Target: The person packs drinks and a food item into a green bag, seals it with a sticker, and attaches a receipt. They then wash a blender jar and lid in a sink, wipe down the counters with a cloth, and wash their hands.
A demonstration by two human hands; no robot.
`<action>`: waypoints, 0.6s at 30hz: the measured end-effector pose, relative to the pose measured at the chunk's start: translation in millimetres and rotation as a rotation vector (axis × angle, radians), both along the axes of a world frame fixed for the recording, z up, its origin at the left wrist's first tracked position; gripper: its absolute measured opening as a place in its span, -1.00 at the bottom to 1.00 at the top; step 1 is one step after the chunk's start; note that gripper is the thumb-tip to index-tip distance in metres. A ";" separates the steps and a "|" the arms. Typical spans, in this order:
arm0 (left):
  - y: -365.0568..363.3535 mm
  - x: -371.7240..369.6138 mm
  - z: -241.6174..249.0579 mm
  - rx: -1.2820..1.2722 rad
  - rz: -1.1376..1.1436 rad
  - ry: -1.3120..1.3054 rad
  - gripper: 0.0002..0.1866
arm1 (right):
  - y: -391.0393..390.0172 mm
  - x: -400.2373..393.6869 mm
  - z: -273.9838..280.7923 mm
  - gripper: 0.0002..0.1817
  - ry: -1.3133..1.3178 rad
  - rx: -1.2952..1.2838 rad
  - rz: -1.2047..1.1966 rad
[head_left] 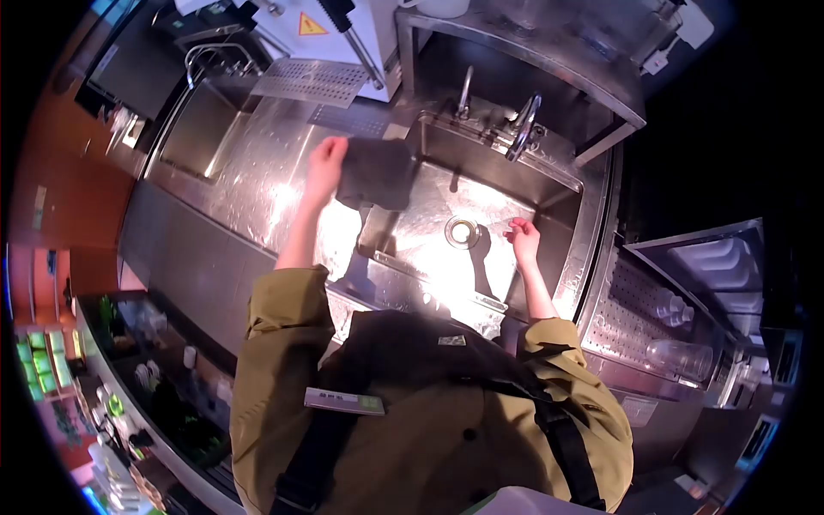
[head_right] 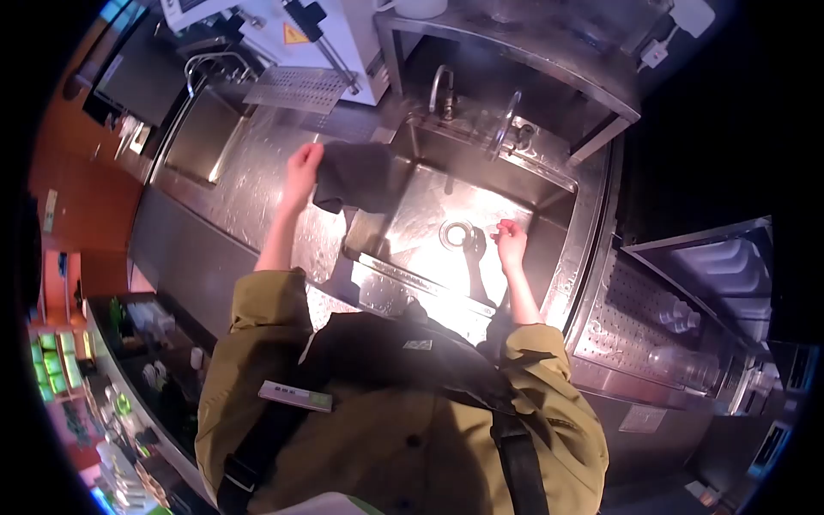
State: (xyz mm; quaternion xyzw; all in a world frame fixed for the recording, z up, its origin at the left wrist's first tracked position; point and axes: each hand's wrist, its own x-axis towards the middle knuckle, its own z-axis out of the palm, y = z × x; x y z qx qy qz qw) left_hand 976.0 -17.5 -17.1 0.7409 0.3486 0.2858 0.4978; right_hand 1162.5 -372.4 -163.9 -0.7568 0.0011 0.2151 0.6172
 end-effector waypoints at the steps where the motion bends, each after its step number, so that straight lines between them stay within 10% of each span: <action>1: 10.0 -14.3 4.0 -0.197 -0.021 -0.001 -0.75 | -0.3 -9.6 1.2 -0.78 0.001 -0.020 0.038; 6: 19.9 -56.6 -36.8 0.798 0.473 0.569 -0.60 | 10.9 -27.9 3.0 -0.78 -0.231 -0.163 0.277; 10: -57.8 -0.6 -100.0 0.300 0.451 0.739 -0.29 | 51.2 -47.0 19.3 -0.79 -0.309 -0.121 0.540; 18: -51.7 -142.1 -106.8 0.558 0.283 0.898 -0.28 | 51.2 -39.8 -0.5 -0.82 -0.146 -0.067 0.639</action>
